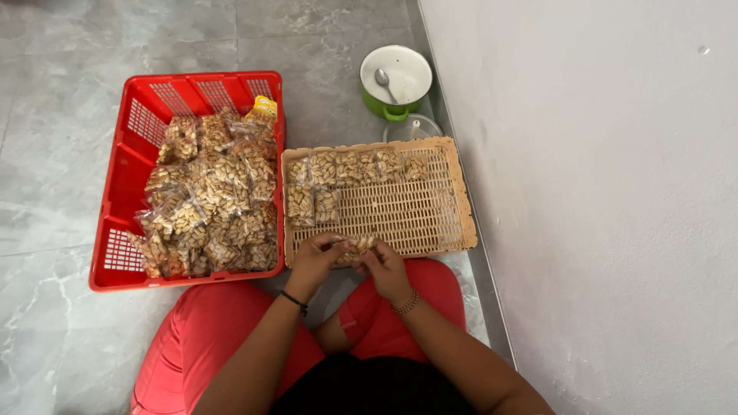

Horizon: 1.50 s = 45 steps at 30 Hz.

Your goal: Sorting and arranging small wrapped food packets from a large red basket into a flat wooden tray.

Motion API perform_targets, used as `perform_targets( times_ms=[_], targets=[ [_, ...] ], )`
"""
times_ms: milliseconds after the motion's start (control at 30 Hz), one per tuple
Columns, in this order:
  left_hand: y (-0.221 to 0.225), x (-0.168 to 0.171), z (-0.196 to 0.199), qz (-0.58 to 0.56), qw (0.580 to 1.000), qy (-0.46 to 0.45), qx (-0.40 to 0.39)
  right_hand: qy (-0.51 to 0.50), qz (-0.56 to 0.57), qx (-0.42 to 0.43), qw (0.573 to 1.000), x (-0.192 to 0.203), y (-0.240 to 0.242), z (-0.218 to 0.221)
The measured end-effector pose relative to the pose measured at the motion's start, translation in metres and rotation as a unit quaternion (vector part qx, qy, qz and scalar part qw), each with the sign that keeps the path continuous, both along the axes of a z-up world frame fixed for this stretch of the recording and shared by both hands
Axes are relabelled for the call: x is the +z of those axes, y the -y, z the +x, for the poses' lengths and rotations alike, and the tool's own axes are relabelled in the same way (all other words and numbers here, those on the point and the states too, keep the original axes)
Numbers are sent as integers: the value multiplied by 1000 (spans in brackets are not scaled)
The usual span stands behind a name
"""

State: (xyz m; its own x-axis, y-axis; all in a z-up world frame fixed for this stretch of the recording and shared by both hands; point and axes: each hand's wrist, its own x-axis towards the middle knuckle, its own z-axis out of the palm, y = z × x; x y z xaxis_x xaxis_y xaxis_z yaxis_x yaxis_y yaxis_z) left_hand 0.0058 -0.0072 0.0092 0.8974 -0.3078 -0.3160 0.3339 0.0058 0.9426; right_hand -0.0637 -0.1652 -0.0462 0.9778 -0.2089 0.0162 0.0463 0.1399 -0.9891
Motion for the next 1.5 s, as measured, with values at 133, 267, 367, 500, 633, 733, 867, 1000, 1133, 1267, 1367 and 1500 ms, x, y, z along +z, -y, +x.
perform_targets(
  times_ms=[133,267,367,500,633,733,867,1000,1133,1267,1367,1500],
  targets=[
    [4,12,-5,0,1000,20,-2,-11,-10,-6,1000,11,1,2],
    [5,-5,-3,-20,999,-3,-24,-9,-9,-7,1000,1,4,4],
    [5,-17,0,-38,999,-6,-9,-11,6,-7,1000,1,3,3],
    [5,-18,1,-22,1000,9,-17,0,5,-5,1000,-3,4,4],
    [4,-6,-4,-17,999,2,-32,5,-7,-12,1000,0,7,4],
    [-2,-1,-4,0,999,-15,-40,18,5,-6,1000,-4,7,4],
    [-17,-7,-10,34,999,-4,-37,10,8,34,999,-11,7,2],
    [-32,-29,-18,76,997,7,-21,19,-46,62,997,-4,0,2],
    [-29,-32,-23,7,1000,0,11,-5,-41,42,998,-21,2,4],
    [-30,-68,-19,-40,999,-5,23,-1,-11,51,999,-24,3,3],
    [-30,-86,-18,-55,998,-5,26,4,-3,56,998,-27,5,4],
    [-26,-37,-20,-45,996,-50,52,45,-44,9,998,-24,7,5]
  ],
)
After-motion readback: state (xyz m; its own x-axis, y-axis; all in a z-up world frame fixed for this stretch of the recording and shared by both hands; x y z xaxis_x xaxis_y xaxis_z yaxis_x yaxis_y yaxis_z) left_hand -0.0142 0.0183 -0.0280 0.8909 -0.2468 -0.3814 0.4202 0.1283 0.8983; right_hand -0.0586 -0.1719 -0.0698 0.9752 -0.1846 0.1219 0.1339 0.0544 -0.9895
